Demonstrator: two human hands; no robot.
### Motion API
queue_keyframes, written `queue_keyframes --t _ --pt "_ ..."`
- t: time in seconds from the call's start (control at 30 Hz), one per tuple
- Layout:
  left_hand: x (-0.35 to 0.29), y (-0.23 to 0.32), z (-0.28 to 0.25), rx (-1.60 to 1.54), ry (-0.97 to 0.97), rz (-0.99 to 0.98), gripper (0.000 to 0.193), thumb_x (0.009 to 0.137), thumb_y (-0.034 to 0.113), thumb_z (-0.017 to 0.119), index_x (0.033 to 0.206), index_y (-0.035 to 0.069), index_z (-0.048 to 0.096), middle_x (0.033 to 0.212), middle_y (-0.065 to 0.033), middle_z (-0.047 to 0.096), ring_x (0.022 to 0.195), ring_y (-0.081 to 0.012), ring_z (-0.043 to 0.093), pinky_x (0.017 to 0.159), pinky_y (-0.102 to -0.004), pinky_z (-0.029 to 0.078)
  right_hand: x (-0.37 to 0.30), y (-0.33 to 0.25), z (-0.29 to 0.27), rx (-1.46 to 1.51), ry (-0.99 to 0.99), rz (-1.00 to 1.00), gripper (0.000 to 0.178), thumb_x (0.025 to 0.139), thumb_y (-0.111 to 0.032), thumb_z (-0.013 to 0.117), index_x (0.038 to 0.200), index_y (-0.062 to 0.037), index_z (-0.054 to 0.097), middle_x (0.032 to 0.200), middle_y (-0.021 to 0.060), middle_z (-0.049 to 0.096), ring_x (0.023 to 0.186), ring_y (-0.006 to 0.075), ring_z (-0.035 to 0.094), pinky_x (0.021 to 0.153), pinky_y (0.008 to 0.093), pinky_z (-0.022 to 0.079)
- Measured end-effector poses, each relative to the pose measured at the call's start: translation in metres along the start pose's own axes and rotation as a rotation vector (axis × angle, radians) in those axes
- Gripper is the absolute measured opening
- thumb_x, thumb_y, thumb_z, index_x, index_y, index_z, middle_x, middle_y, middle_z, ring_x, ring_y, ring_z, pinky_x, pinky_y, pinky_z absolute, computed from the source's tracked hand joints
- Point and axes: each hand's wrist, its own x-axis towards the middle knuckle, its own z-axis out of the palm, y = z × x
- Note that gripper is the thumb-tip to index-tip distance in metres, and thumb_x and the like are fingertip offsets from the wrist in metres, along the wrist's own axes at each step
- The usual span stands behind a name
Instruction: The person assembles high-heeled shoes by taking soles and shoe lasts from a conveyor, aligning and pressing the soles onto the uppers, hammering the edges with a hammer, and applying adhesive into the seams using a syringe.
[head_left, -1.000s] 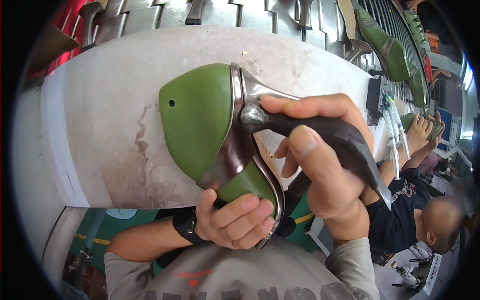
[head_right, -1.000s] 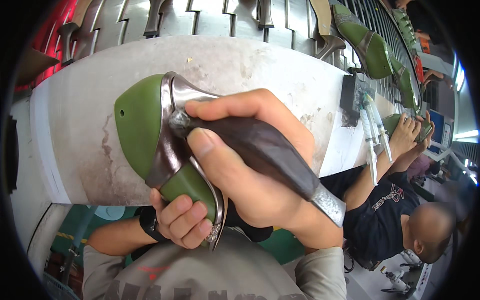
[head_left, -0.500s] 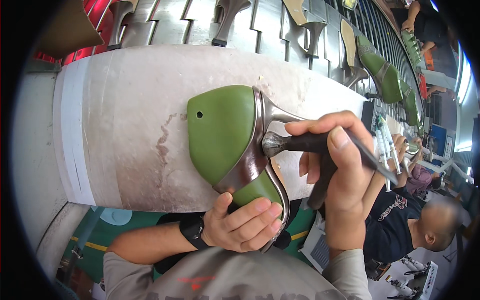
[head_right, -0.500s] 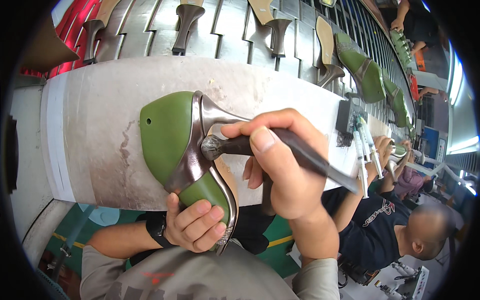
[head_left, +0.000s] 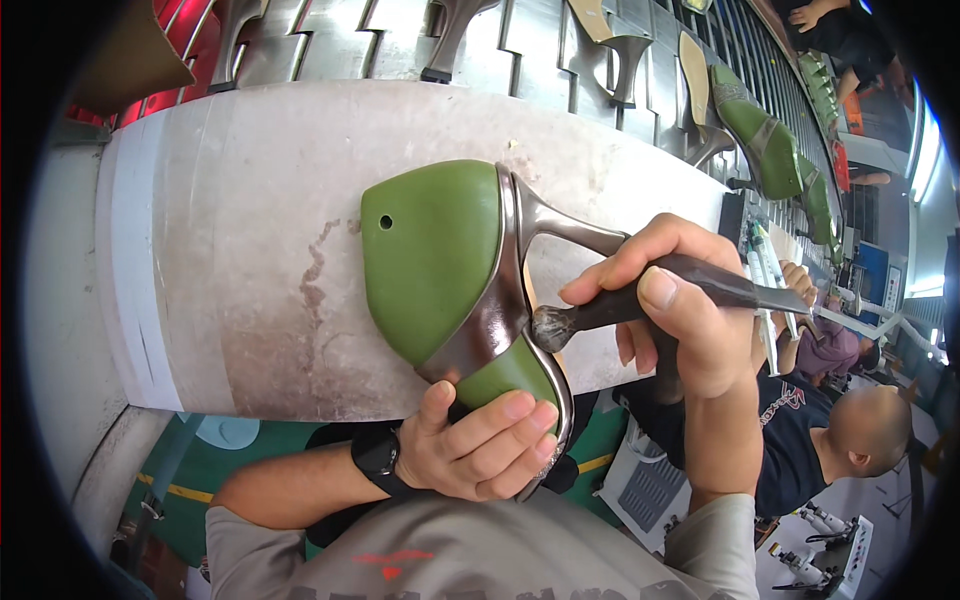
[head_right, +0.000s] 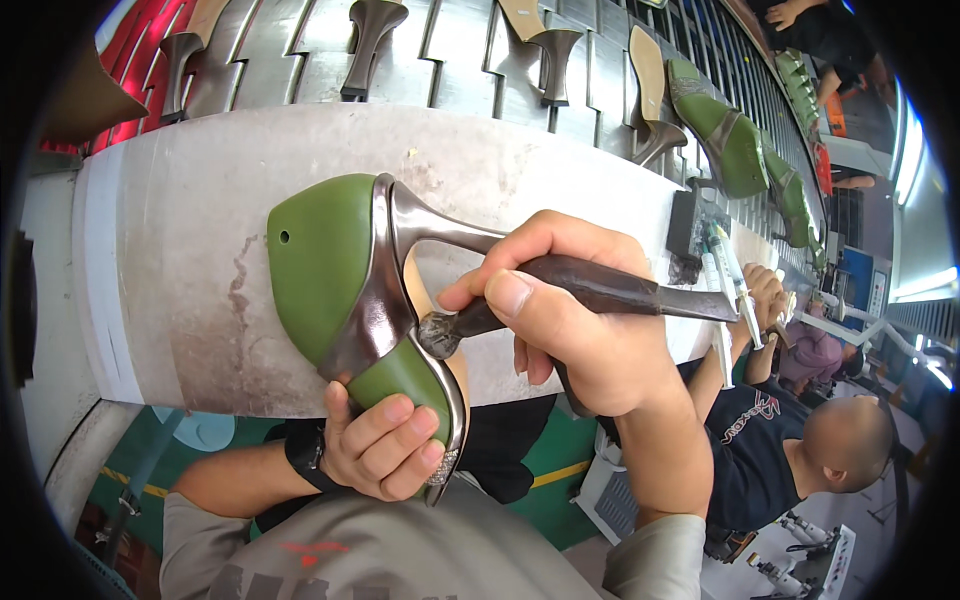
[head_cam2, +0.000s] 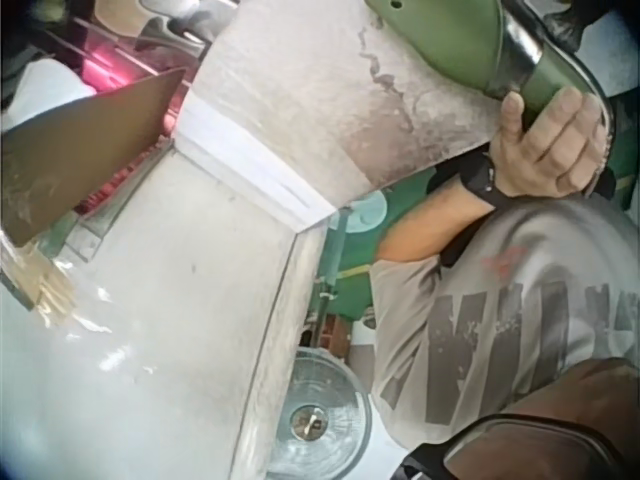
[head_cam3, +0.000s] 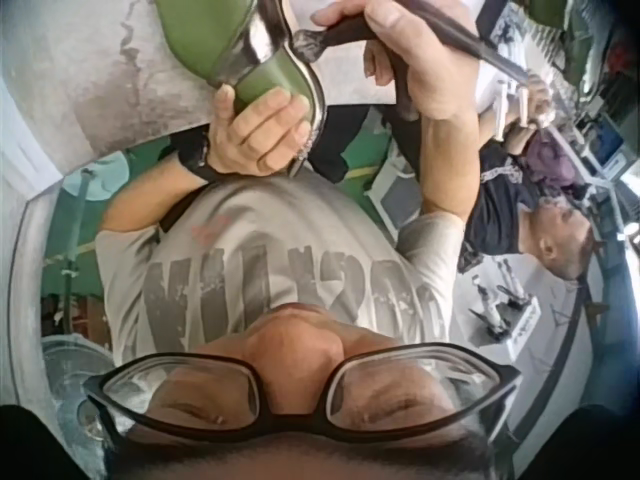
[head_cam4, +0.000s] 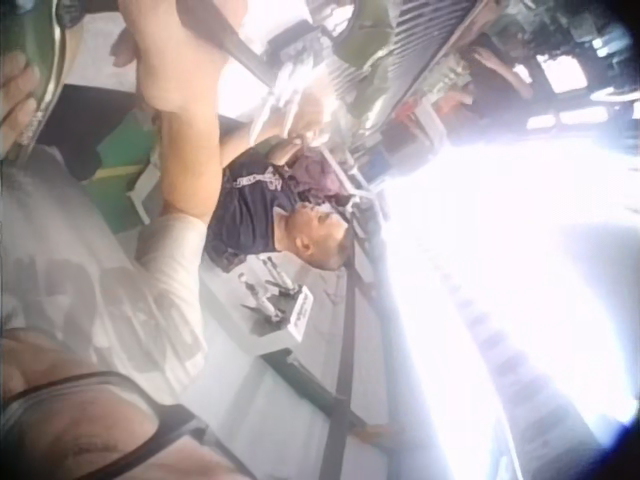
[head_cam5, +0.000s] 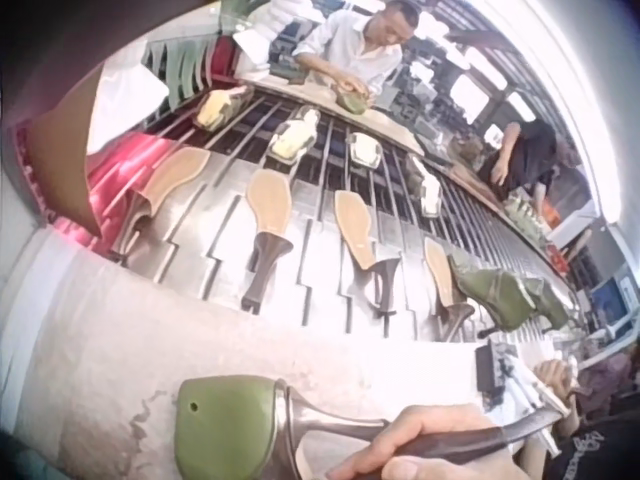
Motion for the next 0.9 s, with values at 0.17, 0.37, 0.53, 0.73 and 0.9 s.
queue_keyframes --t 0.17,0.37,0.53,0.73,0.9 --pt "-0.002 0.002 -0.001 -0.001 0.016 0.005 0.027 0.101 0.023 0.064 0.125 0.017 0.055 0.132 0.0006 0.066 0.132 -0.0187 0.059 0.124 -0.0663 0.025 0.025 -0.042 0.013 -0.369 -0.12 0.091 0.031 0.091 -0.028 0.07 0.087 0.0029 0.071 0.084 0.0137 0.077 0.046 0.0088 0.056 0.041 0.0224 0.045" --pt "0.008 0.003 -0.019 0.108 -0.148 0.005 0.033 0.1 0.021 0.067 0.131 0.016 0.056 0.138 -0.0021 0.064 0.134 -0.021 0.057 0.124 -0.0595 0.029 -0.009 -0.005 0.011 -0.102 0.06 -0.02 0.029 0.097 -0.028 0.071 0.095 0.0004 0.072 0.089 0.0084 0.077 0.053 0.0082 0.058 0.048 0.0231 0.047" --pt "0.098 -0.04 -0.043 0.103 -0.485 0.272 0.036 0.094 0.016 0.066 0.129 0.01 0.063 0.139 -0.0124 0.064 0.133 -0.0274 0.059 0.12 -0.0576 0.036 -0.071 0.063 0.01 0.11 0.332 -0.281 0.021 0.102 -0.015 0.064 0.104 0.0052 0.063 0.104 0.0198 0.077 0.056 0.0099 0.061 0.054 0.0237 0.053" --pt "0.151 -0.037 -0.027 0.026 -0.89 0.337 0.039 0.076 0.024 0.083 0.103 0.004 0.064 0.099 -0.0113 0.07 0.1 -0.0297 0.069 0.1 -0.044 0.051 -0.12 0.1 0.015 0.217 0.457 -0.307 0.018 0.1 -0.012 0.063 0.105 0.0063 0.063 0.106 0.0234 0.076 0.06 0.0115 0.062 0.057 0.0246 0.054" --pt "0.155 -0.035 -0.027 0.027 -0.944 0.296 0.057 0.054 0.026 0.095 0.096 0.004 0.063 0.092 -0.0108 0.069 0.094 -0.0313 0.069 0.089 -0.0408 0.052 -0.161 0.095 0.014 0.164 0.484 -0.427 0.025 0.1 -0.017 0.066 0.109 0.0057 0.061 0.111 0.0247 0.075 0.062 0.0118 0.063 0.06 0.0241 0.056"
